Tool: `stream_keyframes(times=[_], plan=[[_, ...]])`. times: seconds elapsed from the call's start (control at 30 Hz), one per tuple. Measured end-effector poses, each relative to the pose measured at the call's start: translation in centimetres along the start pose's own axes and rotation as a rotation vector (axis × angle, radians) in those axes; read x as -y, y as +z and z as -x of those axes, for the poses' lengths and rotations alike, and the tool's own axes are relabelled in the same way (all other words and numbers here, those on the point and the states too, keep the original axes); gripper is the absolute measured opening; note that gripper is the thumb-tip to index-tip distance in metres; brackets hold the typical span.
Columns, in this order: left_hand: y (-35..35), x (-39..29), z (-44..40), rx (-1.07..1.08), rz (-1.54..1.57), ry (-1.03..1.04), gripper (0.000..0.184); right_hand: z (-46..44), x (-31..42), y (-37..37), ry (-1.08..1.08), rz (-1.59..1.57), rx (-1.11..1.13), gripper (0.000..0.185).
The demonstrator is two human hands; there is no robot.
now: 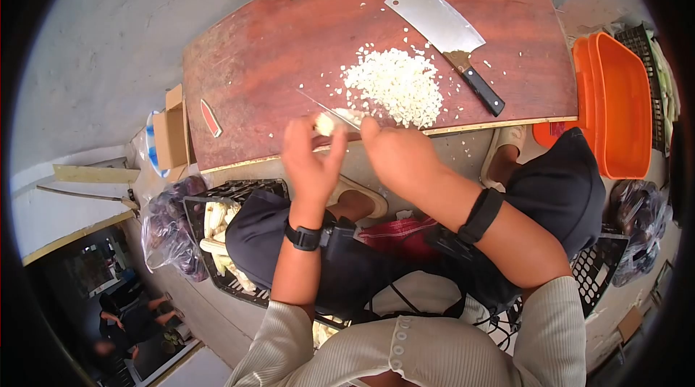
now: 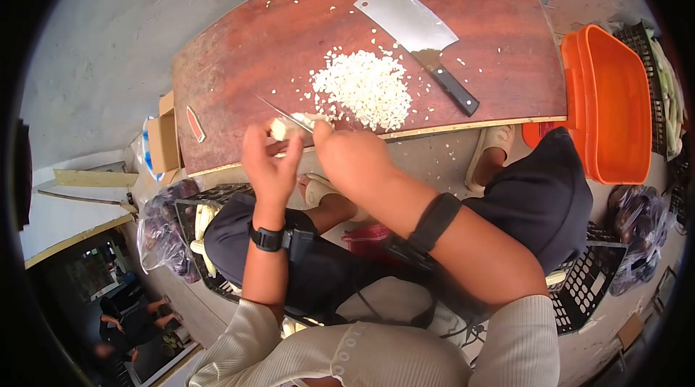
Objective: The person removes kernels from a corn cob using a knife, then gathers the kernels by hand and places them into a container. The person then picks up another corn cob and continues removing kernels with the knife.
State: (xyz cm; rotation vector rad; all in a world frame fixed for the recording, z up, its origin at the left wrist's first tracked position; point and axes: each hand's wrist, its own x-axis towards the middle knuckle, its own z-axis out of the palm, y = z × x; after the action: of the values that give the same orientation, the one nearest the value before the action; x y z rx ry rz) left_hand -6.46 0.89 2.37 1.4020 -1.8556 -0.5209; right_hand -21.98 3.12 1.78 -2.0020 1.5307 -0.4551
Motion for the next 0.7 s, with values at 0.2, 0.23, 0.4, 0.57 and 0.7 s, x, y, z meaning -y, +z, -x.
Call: stream_keyframes(times=[0.2, 0.23, 0.4, 0.57, 0.7], plan=[[-0.5, -0.4, -0.5, 0.016, 0.025, -0.031, 0.029, 1.6, -0.2, -0.9, 0.054, 0.042, 0.119, 0.012], [-0.3, -0.3, -0.3, 0.017, 0.021, -0.014, 0.029, 1.9, -0.2, -0.9, 0.052, 0.040, 0.104, 0.012], [-0.1, -0.6, 0.0, 0.033, -0.013, 0.029, 0.028, 2.3, -0.3, -1.1, 0.057, 0.043, 0.096, 0.012], [-0.2, -0.1, 0.0, 0.018, -0.031, 0.058, 0.027, 1.7, -0.3, -0.7, 0.038, 0.063, 0.086, 0.011], [-0.3, 0.0, -0.4, 0.003, -0.059, 0.041, 0.027, 0.9, -0.2, -0.3, 0.007, 0.048, 0.036, 0.009]])
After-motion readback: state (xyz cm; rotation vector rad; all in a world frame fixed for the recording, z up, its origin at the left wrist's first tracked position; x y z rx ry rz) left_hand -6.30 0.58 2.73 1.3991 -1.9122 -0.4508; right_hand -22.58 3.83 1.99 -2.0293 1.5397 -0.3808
